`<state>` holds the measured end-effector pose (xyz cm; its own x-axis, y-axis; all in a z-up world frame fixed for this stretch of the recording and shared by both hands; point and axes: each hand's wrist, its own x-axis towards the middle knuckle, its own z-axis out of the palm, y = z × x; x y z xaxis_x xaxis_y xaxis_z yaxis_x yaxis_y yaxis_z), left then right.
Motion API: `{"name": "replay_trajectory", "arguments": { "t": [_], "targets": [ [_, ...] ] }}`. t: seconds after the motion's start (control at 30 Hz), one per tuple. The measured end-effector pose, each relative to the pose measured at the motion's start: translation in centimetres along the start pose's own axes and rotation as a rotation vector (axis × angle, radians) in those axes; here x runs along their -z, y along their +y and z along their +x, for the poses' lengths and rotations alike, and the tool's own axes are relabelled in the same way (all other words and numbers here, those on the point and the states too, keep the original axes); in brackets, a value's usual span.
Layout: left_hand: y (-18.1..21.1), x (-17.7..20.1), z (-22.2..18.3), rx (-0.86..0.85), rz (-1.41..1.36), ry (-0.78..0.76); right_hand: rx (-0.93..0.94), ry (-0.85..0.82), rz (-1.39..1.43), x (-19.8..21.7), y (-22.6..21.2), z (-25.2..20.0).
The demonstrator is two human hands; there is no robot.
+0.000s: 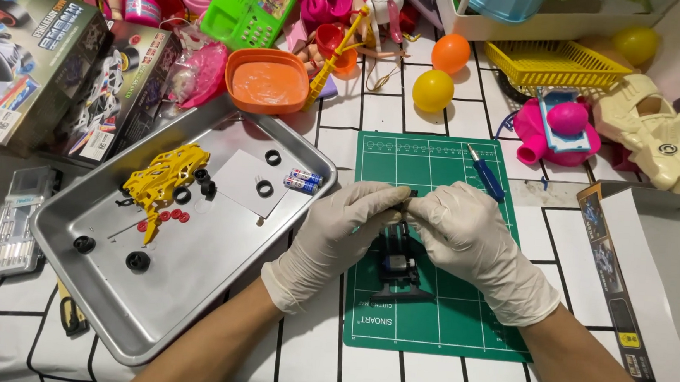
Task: Assembling a mini 4WD toy car chassis, including installing the motor and gears.
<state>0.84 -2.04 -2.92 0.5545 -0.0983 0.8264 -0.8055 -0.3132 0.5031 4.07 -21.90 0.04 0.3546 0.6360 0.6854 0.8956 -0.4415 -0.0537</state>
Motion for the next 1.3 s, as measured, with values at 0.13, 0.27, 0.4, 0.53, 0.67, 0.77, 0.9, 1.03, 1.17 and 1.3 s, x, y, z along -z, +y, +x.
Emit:
{"name": "replay_trajectory", "arguments": {
  "t": [0.13,0.27,0.4,0.53,0.67,0.77,0.9,1.03,1.17,1.3],
  "targets": [
    [0.7,0.4,0.5,0.008,-0.114,0.011,0.035,0.007,0.048,-0.6,0.5,-0.4],
    [0.4,0.1,0.1,0.005,-0.099,0.03,0.052,0.017,0.038,-0.5,0.1,-0.4],
    [1.1,0.3,0.8,-0.006,-0.069,0.046,0.042,0.036,0.03,-0.3,-0.2,-0.2],
    [1.3,0.3,1.1,-0.043,-0.049,0.056,0.05,0.057,0.016,-0.1,-0.7,0.2],
    [1.4,0.4,1.0,-0.03,-0.034,0.047,0.059,0.059,0.005,-0.2,-0.8,0.2],
    [1.2,0.9,0.6,-0.029,-0.037,0.049,0.037,0.066,0.008,0.0,-1.1,0.3],
    [0.9,1.4,-0.1,-0.017,0.016,-0.126,0.061,-0.004,0.048,0.0,-1.0,0.0],
    [1.0,1.4,0.0,-0.045,0.069,-0.122,0.033,-0.044,0.042,0.1,-1.2,0.1],
    [1.1,1.4,0.1,-0.055,0.059,-0.109,0.054,-0.023,0.027,-0.1,-1.1,0.0],
    [1.2,1.5,0.1,-0.044,0.073,-0.114,0.051,-0.011,0.048,-0.2,-1.2,-0.1]
  ]
}}
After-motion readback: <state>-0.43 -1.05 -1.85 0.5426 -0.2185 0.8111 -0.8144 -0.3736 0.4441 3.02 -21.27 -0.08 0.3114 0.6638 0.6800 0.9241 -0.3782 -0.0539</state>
